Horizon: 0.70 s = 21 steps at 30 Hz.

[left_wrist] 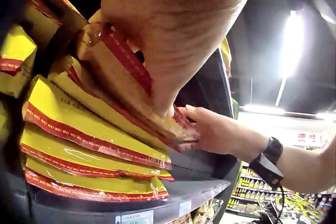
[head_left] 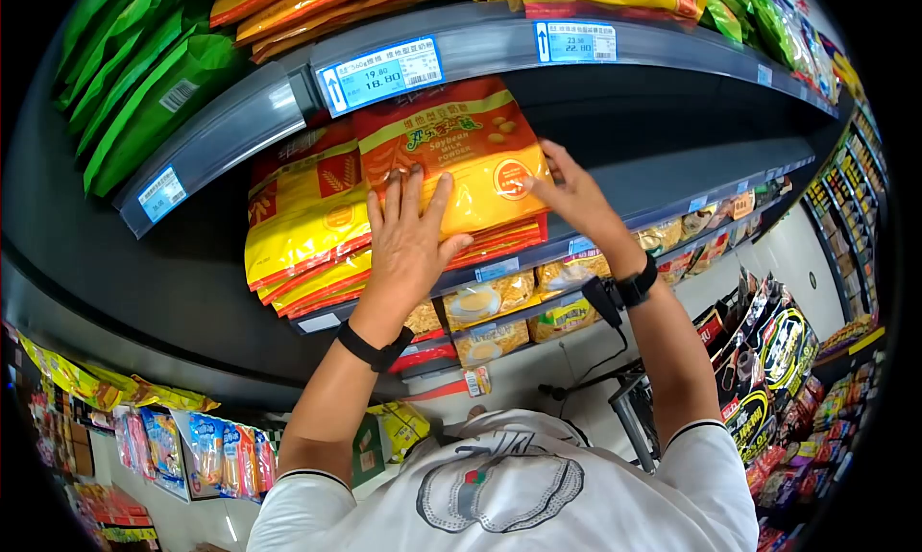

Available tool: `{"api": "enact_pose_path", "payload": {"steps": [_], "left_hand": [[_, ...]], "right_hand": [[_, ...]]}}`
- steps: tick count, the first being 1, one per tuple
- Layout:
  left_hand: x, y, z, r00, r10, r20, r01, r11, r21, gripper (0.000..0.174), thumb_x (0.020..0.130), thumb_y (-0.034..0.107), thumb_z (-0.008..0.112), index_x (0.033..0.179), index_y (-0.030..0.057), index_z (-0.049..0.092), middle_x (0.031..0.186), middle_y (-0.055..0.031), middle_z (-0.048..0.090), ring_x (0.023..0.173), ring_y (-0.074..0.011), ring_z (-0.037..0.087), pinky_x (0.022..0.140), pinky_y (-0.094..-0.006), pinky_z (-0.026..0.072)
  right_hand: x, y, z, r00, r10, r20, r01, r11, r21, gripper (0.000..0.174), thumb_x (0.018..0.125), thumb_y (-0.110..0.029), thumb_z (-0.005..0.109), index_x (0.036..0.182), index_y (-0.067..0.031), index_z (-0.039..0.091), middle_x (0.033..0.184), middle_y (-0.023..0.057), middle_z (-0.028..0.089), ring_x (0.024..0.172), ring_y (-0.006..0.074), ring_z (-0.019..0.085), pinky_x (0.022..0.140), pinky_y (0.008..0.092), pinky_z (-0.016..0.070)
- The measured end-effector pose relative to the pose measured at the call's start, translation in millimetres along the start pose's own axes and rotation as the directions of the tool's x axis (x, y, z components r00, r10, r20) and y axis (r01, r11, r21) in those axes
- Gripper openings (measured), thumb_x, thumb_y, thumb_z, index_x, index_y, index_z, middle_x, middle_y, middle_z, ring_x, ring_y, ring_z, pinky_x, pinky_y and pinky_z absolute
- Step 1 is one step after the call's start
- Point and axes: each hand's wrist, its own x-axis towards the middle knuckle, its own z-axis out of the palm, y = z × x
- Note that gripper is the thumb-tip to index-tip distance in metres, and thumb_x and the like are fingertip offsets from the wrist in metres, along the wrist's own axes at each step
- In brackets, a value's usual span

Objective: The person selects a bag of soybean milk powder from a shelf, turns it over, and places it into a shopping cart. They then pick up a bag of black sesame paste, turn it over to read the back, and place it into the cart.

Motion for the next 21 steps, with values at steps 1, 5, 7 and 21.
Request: {"api": "enact_pose_path", "payload": {"steps": [1, 5, 7, 21], "left_hand": [[0.9, -0.4, 3.9, 1.000, -0.006, -0.004, 0.006, 1.000, 0.019, 0.077, 0.088, 0.050, 0.069, 0.152, 0.0141, 0.045, 0.152, -0.0237, 0.041, 0.142, -0.0443, 0.034, 0.118, -0.0597, 0.0230], [12.1, -5.0, 6.7, 1.000, -0.009, -0.021, 0.011, 0.997, 0.072, 0.067, 0.095, 0.044, 0.063, 0.152, 0.0145, 0.044, 0.150, -0.0220, 0.043, 0.142, -0.0432, 0.036, 0.117, -0.0587, 0.0238], [16.4, -10.7, 10.5, 1.000, -0.012, -0.024, 0.014, 0.996, 0.084, 0.066, 0.096, 0.045, 0.060, 0.153, 0.0160, 0.044, 0.152, -0.0210, 0.042, 0.142, -0.0431, 0.035, 0.118, -0.0587, 0.0234], [11.4, -28.1, 1.2, 0.999, -0.021, -0.041, 0.021, 1.000, -0.009, 0.071, 0.094, 0.053, 0.062, 0.150, 0.0137, 0.046, 0.153, -0.0235, 0.041, 0.144, -0.0423, 0.034, 0.117, -0.0596, 0.0242]], "right_hand": [[-11.1, -10.8, 4.5, 0.998, -0.056, 0.035, 0.057, 0.998, -0.038, 0.079, 0.095, -0.028, 0.073, 0.154, 0.0022, 0.031, 0.139, 0.0186, 0.056, 0.124, 0.0257, 0.059, 0.103, 0.0334, 0.0467], [-10.9, -8.9, 10.9, 0.990, -0.136, -0.035, 0.118, 0.943, -0.312, 0.071, 0.096, -0.023, 0.069, 0.152, 0.0019, 0.035, 0.136, 0.0245, 0.059, 0.127, 0.0279, 0.059, 0.104, 0.0362, 0.0459], [-2.4, -24.7, 15.9, 0.993, -0.118, -0.031, 0.107, 0.965, -0.239, 0.068, 0.094, -0.022, 0.069, 0.150, 0.0017, 0.038, 0.134, 0.0270, 0.059, 0.126, 0.0372, 0.058, 0.103, 0.0395, 0.0463], [-4.7, -0.6, 27.8, 0.982, -0.051, -0.179, 0.044, 0.998, -0.046, 0.062, 0.097, -0.024, 0.068, 0.146, 0.0024, 0.042, 0.130, 0.0200, 0.063, 0.118, 0.0229, 0.063, 0.099, 0.0337, 0.0489]]}}
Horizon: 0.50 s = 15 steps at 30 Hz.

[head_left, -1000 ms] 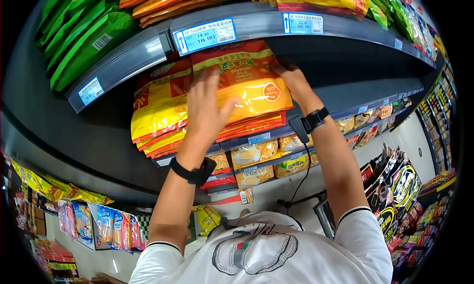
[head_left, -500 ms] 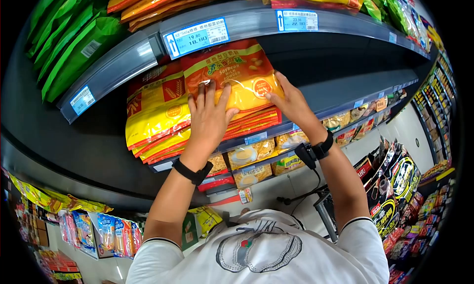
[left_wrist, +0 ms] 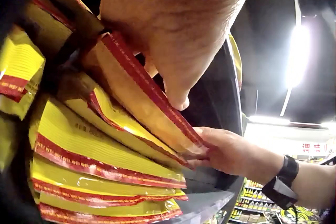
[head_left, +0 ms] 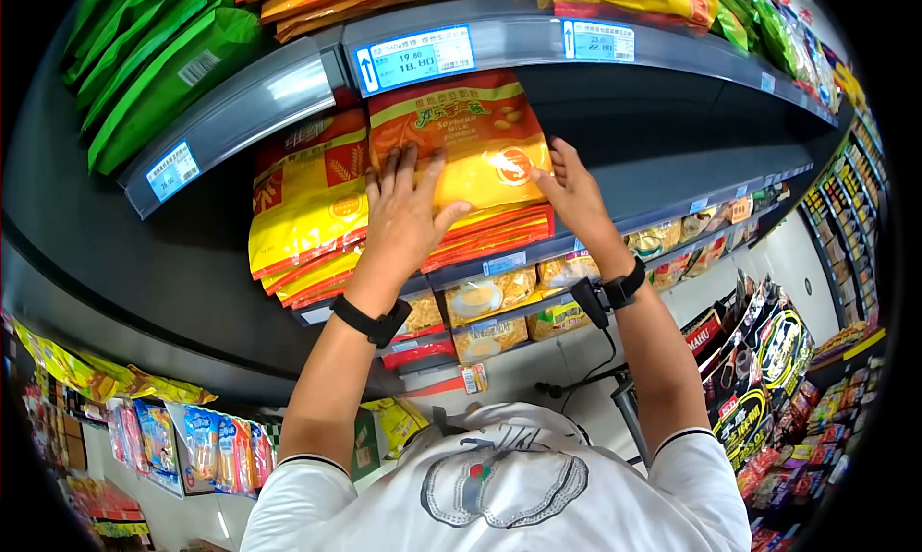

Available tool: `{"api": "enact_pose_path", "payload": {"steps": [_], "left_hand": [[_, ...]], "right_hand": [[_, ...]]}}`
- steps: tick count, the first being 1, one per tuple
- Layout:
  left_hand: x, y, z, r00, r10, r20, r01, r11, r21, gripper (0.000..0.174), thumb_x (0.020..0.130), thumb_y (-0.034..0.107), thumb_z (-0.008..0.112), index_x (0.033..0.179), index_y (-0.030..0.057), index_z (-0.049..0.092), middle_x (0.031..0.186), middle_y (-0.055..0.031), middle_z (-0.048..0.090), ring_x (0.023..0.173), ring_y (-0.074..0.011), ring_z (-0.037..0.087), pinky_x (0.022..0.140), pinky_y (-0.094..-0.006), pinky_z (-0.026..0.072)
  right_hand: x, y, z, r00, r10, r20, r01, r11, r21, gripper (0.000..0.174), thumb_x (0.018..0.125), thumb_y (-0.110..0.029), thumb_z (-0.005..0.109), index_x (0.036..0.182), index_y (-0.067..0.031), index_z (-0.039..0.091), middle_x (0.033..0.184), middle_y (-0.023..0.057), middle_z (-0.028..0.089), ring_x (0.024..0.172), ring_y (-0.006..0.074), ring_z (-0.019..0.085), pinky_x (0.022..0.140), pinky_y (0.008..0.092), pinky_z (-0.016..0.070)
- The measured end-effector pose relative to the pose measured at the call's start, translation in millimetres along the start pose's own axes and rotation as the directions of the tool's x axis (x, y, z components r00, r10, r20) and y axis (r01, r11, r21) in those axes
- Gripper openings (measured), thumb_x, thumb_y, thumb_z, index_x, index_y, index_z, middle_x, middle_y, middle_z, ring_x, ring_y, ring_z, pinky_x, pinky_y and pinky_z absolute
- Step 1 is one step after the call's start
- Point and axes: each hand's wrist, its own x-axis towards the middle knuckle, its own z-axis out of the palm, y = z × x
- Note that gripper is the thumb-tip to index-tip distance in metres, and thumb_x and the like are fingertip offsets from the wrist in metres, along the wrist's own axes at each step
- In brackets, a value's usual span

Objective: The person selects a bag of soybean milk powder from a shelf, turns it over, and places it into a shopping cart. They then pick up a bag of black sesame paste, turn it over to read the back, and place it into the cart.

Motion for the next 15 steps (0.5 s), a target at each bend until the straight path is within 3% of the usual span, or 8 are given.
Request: {"api": "enact_pose_path", "payload": {"steps": [2, 3, 6, 9, 12, 15], "left_hand": [[-5.9, 5.1, -7.5, 0.999, 0.036, -0.029, -0.037, 0.999, -0.031, 0.070, 0.094, 0.052, 0.063, 0.149, 0.0129, 0.048, 0.152, -0.0239, 0.042, 0.144, -0.0421, 0.035, 0.118, -0.0589, 0.0241], [-9.2, 10.6, -13.5, 1.000, 0.010, 0.015, -0.009, 0.996, -0.094, 0.069, 0.092, 0.049, 0.066, 0.148, 0.0122, 0.049, 0.150, -0.0242, 0.044, 0.143, -0.0422, 0.036, 0.118, -0.0580, 0.0238], [-23.0, 16.2, -10.7, 0.999, 0.033, -0.021, -0.034, 0.995, -0.089, 0.063, 0.094, 0.039, 0.068, 0.148, 0.0132, 0.050, 0.150, -0.0241, 0.044, 0.143, -0.0422, 0.036, 0.118, -0.0588, 0.0231], [-31.6, 17.4, 1.7, 0.999, 0.035, -0.031, -0.037, 0.998, -0.047, 0.056, 0.095, 0.029, 0.067, 0.147, 0.0138, 0.051, 0.150, -0.0242, 0.043, 0.143, -0.0422, 0.036, 0.118, -0.0600, 0.0225], [-32.5, 18.3, 13.5, 0.999, 0.011, -0.047, -0.013, 0.999, -0.041, 0.053, 0.096, 0.021, 0.065, 0.146, 0.0146, 0.052, 0.151, -0.0240, 0.042, 0.143, -0.0426, 0.036, 0.118, -0.0612, 0.0221], [-30.3, 19.6, 21.1, 0.997, -0.004, -0.071, 0.004, 1.000, -0.001, 0.052, 0.095, 0.020, 0.065, 0.145, 0.0123, 0.052, 0.151, -0.0252, 0.041, 0.143, -0.0430, 0.037, 0.118, -0.0616, 0.0224]], "right_hand": [[-11.5, 4.5, -4.4, 0.996, 0.045, -0.078, -0.048, 0.999, -0.027, 0.061, 0.095, -0.025, 0.070, 0.145, 0.0016, 0.045, 0.131, 0.0212, 0.063, 0.119, 0.0227, 0.062, 0.101, 0.0349, 0.0483], [-16.5, 3.1, -3.1, 0.992, -0.008, -0.128, 0.002, 0.999, -0.045, 0.056, 0.096, -0.025, 0.069, 0.140, 0.0026, 0.049, 0.111, 0.0183, 0.068, 0.103, 0.0208, 0.066, 0.091, 0.0348, 0.0526], [-29.6, -10.6, -10.7, 0.982, 0.137, -0.130, -0.162, 0.965, -0.206, 0.044, 0.097, -0.023, 0.067, 0.131, 0.0037, 0.055, 0.090, 0.0103, 0.067, 0.081, 0.0146, 0.065, 0.073, 0.0290, 0.0545], [-29.2, -7.0, -8.1, 0.975, 0.219, 0.027, -0.220, 0.973, 0.069, 0.034, 0.100, -0.018, 0.064, 0.125, 0.0042, 0.056, 0.079, 0.0020, 0.062, 0.066, 0.0057, 0.057, 0.060, 0.0212, 0.0494], [-18.1, -0.9, -2.1, 0.959, 0.280, -0.043, -0.270, 0.950, 0.156, 0.028, 0.100, -0.015, 0.062, 0.121, 0.0038, 0.057, 0.079, 0.0021, 0.062, 0.065, 0.0057, 0.056, 0.058, 0.0219, 0.0495], [-2.1, 13.7, -0.4, 0.977, 0.211, -0.038, -0.201, 0.964, 0.174, 0.024, 0.100, -0.013, 0.061, 0.118, 0.0028, 0.059, 0.079, 0.0019, 0.063, 0.066, 0.0055, 0.057, 0.057, 0.0219, 0.0503]]}}
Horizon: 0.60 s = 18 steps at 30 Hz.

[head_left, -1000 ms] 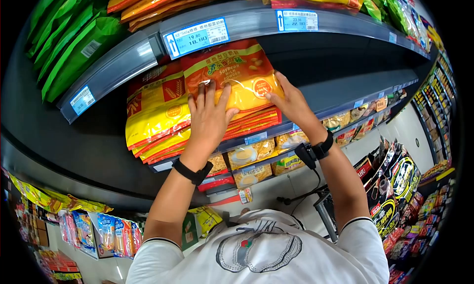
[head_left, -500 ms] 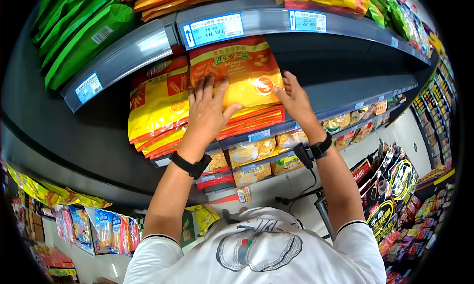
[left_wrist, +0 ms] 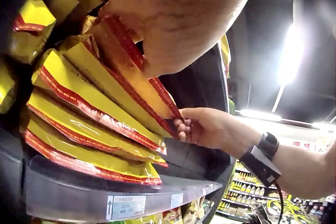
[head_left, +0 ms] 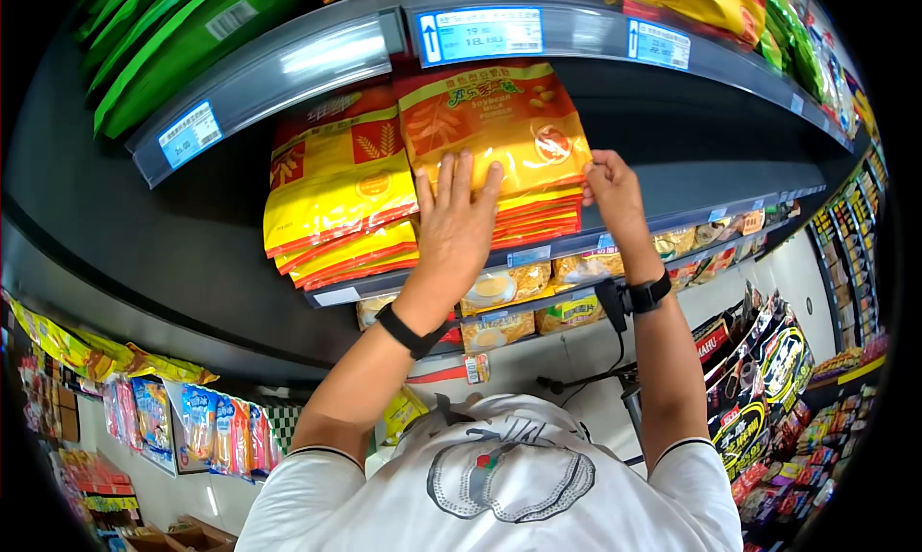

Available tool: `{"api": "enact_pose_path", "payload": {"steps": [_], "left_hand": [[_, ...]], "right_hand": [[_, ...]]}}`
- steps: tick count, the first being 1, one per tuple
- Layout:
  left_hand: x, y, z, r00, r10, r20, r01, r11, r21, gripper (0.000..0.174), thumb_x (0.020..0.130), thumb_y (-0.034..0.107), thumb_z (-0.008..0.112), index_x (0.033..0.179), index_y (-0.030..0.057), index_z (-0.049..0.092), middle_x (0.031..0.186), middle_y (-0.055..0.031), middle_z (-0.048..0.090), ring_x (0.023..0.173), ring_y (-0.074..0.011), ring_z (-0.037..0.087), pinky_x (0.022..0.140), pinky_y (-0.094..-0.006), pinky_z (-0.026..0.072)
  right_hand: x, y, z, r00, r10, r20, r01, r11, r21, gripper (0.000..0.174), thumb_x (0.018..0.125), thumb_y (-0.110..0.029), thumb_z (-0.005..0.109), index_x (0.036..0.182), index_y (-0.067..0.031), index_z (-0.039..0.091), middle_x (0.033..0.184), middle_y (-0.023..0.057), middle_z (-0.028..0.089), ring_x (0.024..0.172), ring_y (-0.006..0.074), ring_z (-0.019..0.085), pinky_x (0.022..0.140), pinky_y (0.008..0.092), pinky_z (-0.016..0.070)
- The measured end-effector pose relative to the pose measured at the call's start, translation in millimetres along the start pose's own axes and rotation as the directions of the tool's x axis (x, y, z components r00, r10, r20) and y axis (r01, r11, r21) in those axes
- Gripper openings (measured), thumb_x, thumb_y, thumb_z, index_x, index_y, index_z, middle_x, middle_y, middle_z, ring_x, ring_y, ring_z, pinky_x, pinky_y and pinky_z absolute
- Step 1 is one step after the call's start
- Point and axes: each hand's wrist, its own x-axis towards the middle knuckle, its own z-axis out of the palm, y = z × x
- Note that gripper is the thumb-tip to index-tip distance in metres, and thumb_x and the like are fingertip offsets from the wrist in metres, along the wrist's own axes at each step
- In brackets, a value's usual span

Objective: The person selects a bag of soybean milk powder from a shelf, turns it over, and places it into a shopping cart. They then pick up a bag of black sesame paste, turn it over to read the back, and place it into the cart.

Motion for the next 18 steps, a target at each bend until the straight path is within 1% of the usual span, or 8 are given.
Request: {"api": "enact_pose_path", "payload": {"steps": [1, 5, 8, 9, 11, 14, 17, 18], "left_hand": [[2.2, 1.9, 0.8, 1.000, -0.014, -0.006, 0.014, 1.000, 0.008, 0.052, 0.095, 0.020, 0.065, 0.145, 0.0117, 0.052, 0.150, -0.0255, 0.041, 0.143, -0.0431, 0.037, 0.118, -0.0616, 0.0224], [12.5, 10.1, -10.3, 0.999, -0.051, 0.009, 0.052, 0.992, -0.111, 0.051, 0.095, 0.022, 0.066, 0.143, 0.0090, 0.054, 0.149, -0.0261, 0.043, 0.142, -0.0427, 0.038, 0.118, -0.0613, 0.0225], [3.3, 7.3, -26.6, 0.997, -0.035, -0.073, 0.020, 0.980, -0.200, 0.048, 0.093, 0.022, 0.069, 0.138, 0.0065, 0.059, 0.146, -0.0238, 0.049, 0.143, -0.0395, 0.039, 0.119, -0.0584, 0.0241], [-2.2, 6.9, -32.2, 0.995, -0.027, -0.097, 0.003, 0.972, -0.237, 0.048, 0.092, 0.021, 0.069, 0.137, 0.0061, 0.060, 0.146, -0.0231, 0.049, 0.143, -0.0388, 0.040, 0.119, -0.0578, 0.0245], [-12.7, 3.0, -29.9, 0.998, -0.021, -0.063, 0.006, 0.973, -0.232, 0.045, 0.092, 0.018, 0.070, 0.133, 0.0029, 0.061, 0.146, -0.0198, 0.051, 0.143, -0.0381, 0.040, 0.119, -0.0564, 0.0257], [-19.1, -3.0, -22.7, 1.000, -0.009, -0.029, 0.003, 0.980, -0.198, 0.042, 0.092, 0.017, 0.069, 0.129, -0.0008, 0.062, 0.145, -0.0180, 0.051, 0.143, -0.0380, 0.041, 0.119, -0.0560, 0.0252], [-18.9, 2.4, -45.1, 0.989, 0.035, -0.143, -0.080, 0.941, -0.328, 0.035, 0.092, 0.017, 0.069, 0.122, -0.0006, 0.065, 0.134, -0.0178, 0.060, 0.134, -0.0372, 0.051, 0.113, -0.0538, 0.0357], [-20.7, 3.0, -54.0, 0.984, 0.089, -0.157, -0.149, 0.889, -0.434, 0.032, 0.092, 0.016, 0.069, 0.119, -0.0002, 0.065, 0.128, -0.0168, 0.063, 0.128, -0.0369, 0.055, 0.109, -0.0520, 0.0397]], "right_hand": [[6.5, -0.6, 1.7, 1.000, -0.025, 0.001, 0.025, 1.000, 0.010, 0.023, 0.099, -0.013, 0.061, 0.116, 0.0023, 0.060, 0.079, 0.0020, 0.063, 0.067, 0.0056, 0.058, 0.056, 0.0219, 0.0506], [18.1, -17.7, -11.1, 0.993, 0.100, 0.065, -0.092, 0.989, -0.115, 0.024, 0.101, -0.018, 0.059, 0.117, -0.0001, 0.062, 0.081, 0.0001, 0.062, 0.065, 0.0050, 0.056, 0.056, 0.0209, 0.0486], [-7.9, -35.4, -2.6, 0.995, 0.035, -0.099, -0.047, 0.991, -0.122, 0.030, 0.101, -0.020, 0.061, 0.123, 0.0001, 0.060, 0.081, -0.0011, 0.058, 0.064, 0.0035, 0.054, 0.055, 0.0192, 0.0465], [-16.8, -36.5, -0.8, 0.991, -0.018, -0.133, -0.003, 0.987, -0.161, 0.035, 0.102, -0.022, 0.061, 0.130, -0.0012, 0.057, 0.082, -0.0020, 0.058, 0.065, 0.0025, 0.053, 0.055, 0.0183, 0.0459], [-24.5, -21.5, -0.8, 0.995, -0.060, -0.076, 0.048, 0.988, -0.147, 0.039, 0.102, -0.022, 0.060, 0.134, -0.0012, 0.055, 0.083, -0.0028, 0.058, 0.067, 0.0023, 0.054, 0.057, 0.0173, 0.0455], [-26.5, -0.6, 2.2, 0.990, -0.132, 0.039, 0.136, 0.983, -0.120, 0.034, 0.102, -0.015, 0.060, 0.132, 0.0004, 0.056, 0.083, -0.0018, 0.058, 0.068, 0.0042, 0.055, 0.060, 0.0189, 0.0460], [-40.9, -28.9, 9.4, 0.988, -0.135, -0.081, 0.131, 0.990, -0.048, 0.030, 0.103, -0.015, 0.058, 0.129, 0.0003, 0.058, 0.083, -0.0014, 0.060, 0.069, 0.0037, 0.055, 0.062, 0.0189, 0.0461], [-48.1, -38.5, 9.3, 0.985, -0.127, -0.120, 0.125, 0.992, -0.029, 0.029, 0.103, -0.015, 0.058, 0.128, -0.0002, 0.059, 0.083, -0.0009, 0.060, 0.069, 0.0041, 0.055, 0.062, 0.0193, 0.0460]]}}
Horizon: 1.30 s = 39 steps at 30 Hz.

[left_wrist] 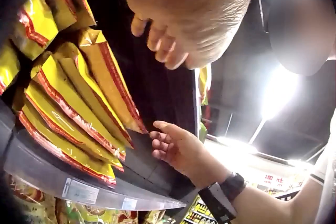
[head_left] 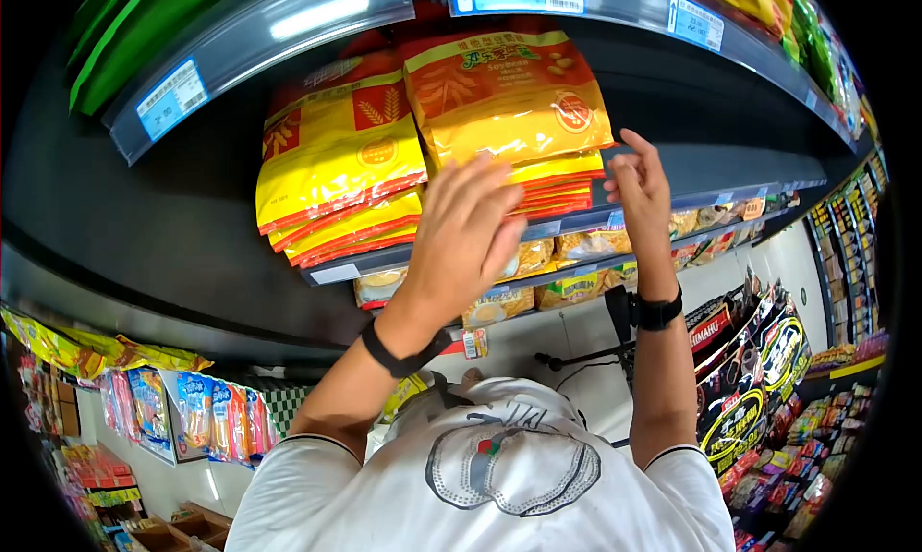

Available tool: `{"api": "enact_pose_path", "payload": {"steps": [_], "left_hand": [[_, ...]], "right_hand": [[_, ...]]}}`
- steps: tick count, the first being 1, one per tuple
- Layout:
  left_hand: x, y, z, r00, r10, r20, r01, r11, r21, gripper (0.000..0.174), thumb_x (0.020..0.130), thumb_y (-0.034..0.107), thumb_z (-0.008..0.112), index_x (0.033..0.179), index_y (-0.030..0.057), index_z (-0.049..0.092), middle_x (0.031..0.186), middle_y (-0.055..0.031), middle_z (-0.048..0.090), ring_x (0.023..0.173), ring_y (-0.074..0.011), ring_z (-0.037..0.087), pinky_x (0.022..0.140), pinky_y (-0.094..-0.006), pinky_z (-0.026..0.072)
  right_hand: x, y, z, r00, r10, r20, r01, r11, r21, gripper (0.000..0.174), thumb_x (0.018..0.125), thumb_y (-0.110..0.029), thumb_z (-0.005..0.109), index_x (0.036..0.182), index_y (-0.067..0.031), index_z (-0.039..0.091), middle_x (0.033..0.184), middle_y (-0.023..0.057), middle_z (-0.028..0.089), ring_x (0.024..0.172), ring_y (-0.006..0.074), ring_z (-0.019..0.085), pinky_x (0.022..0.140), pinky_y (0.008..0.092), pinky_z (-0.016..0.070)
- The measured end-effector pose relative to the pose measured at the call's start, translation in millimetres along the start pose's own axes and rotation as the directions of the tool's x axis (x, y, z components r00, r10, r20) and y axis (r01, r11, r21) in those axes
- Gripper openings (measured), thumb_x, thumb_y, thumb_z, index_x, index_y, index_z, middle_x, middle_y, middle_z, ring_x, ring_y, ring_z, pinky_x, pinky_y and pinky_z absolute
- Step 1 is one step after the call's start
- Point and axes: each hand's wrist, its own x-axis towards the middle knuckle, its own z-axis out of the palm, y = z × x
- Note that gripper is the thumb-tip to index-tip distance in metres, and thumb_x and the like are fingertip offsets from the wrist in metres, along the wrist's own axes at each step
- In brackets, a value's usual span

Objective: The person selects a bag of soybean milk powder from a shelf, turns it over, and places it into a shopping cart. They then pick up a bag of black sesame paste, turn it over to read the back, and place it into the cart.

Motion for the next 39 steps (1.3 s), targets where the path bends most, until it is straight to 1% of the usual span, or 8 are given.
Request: {"api": "enact_pose_path", "payload": {"steps": [2, 6, 15, 21, 26, 30, 35, 39], "left_hand": [[-10.4, 10.7, -12.0, 0.995, 0.094, 0.014, -0.088, 0.963, -0.255, 0.026, 0.092, 0.014, 0.069, 0.114, 0.0005, 0.067, 0.116, -0.0149, 0.068, 0.116, -0.0361, 0.063, 0.100, -0.0485, 0.0475], [-50.7, 6.4, 11.9, 0.962, -0.056, 0.267, 0.166, 0.897, -0.409, 0.023, 0.092, 0.018, 0.071, 0.110, 0.0041, 0.066, 0.103, -0.0124, 0.068, 0.094, -0.0330, 0.065, 0.083, -0.0416, 0.0519], [-60.5, -23.5, 24.7, 0.863, -0.438, 0.252, 0.504, 0.726, -0.467, 0.042, 0.102, 0.010, 0.056, 0.143, -0.0003, 0.050, 0.123, -0.0154, 0.062, 0.104, -0.0208, 0.067, 0.088, -0.0325, 0.0537], [-46.5, -27.3, 41.0, 0.725, -0.629, 0.283, 0.619, 0.413, -0.668, 0.046, 0.108, 0.020, 0.049, 0.147, -0.0017, 0.042, 0.120, -0.0153, 0.064, 0.099, -0.0196, 0.068, 0.077, -0.0294, 0.0561], [-56.2, -11.4, 49.4, 0.731, -0.626, 0.272, 0.629, 0.465, -0.623, 0.040, 0.106, 0.017, 0.053, 0.141, -0.0006, 0.050, 0.110, -0.0104, 0.067, 0.092, -0.0143, 0.067, 0.077, -0.0276, 0.0534], [-92.8, -8.7, 90.5, 0.749, -0.515, 0.417, 0.649, 0.697, -0.305, 0.051, 0.101, 0.020, 0.059, 0.147, 0.0053, 0.047, 0.101, -0.0126, 0.069, 0.089, -0.0250, 0.068, 0.082, -0.0356, 0.0532], [-112.6, 20.9, 111.6, 0.531, -0.565, 0.632, 0.704, 0.709, 0.042, 0.071, 0.100, 0.027, 0.059, 0.161, 0.0161, 0.023, 0.100, -0.0201, 0.072, 0.090, -0.0354, 0.070, 0.081, -0.0423, 0.0531], [-126.6, 26.2, 119.0, 0.541, -0.587, 0.602, 0.660, 0.740, 0.129, 0.075, 0.100, 0.031, 0.059, 0.163, 0.0183, 0.019, 0.100, -0.0214, 0.073, 0.089, -0.0381, 0.070, 0.081, -0.0427, 0.0528]], "right_hand": [[-22.1, -12.5, -5.9, 0.997, 0.038, -0.072, -0.036, 0.999, 0.033, 0.026, 0.104, -0.016, 0.057, 0.125, -0.0011, 0.060, 0.081, -0.0001, 0.061, 0.070, 0.0048, 0.055, 0.062, 0.0199, 0.0459], [-77.4, -2.9, -23.6, 0.994, 0.112, 0.017, -0.112, 0.993, 0.043, 0.023, 0.105, -0.020, 0.057, 0.118, -0.0020, 0.062, 0.079, 0.0016, 0.062, 0.070, 0.0072, 0.057, 0.062, 0.0210, 0.0461], [-167.6, 25.6, -70.5, 0.885, 0.452, -0.107, -0.449, 0.892, 0.051, 0.023, 0.106, -0.023, 0.057, 0.116, -0.0029, 0.063, 0.083, 0.0034, 0.064, 0.065, 0.0087, 0.059, 0.062, 0.0221, 0.0487], [-191.4, 21.5, -100.8, 0.897, 0.422, -0.134, -0.416, 0.907, 0.072, 0.024, 0.106, -0.022, 0.056, 0.117, -0.0017, 0.062, 0.084, 0.0026, 0.063, 0.067, 0.0085, 0.059, 0.062, 0.0220, 0.0484], [-219.7, 9.5, -127.2, 0.845, 0.494, -0.204, -0.495, 0.867, 0.051, 0.024, 0.105, -0.024, 0.058, 0.115, -0.0019, 0.062, 0.081, 0.0020, 0.064, 0.067, 0.0078, 0.058, 0.062, 0.0218, 0.0474], [-252.6, 16.5, -162.6, 0.841, 0.495, -0.218, -0.495, 0.867, 0.059, 0.023, 0.105, -0.022, 0.057, 0.113, -0.0014, 0.063, 0.084, 0.0018, 0.064, 0.073, 0.0082, 0.058, 0.067, 0.0233, 0.0486], [-297.9, 48.3, -203.6, 0.856, 0.412, -0.312, -0.474, 0.867, -0.155, 0.019, 0.104, -0.014, 0.057, 0.114, 0.0014, 0.062, 0.100, 0.0057, 0.066, 0.092, 0.0118, 0.061, 0.085, 0.0265, 0.0496], [-330.6, 91.5, -221.9, 0.919, 0.301, -0.255, -0.388, 0.804, -0.449, 0.019, 0.099, -0.006, 0.059, 0.116, 0.0026, 0.061, 0.105, 0.0124, 0.066, 0.099, 0.0231, 0.063, 0.091, 0.0336, 0.0493]]}}
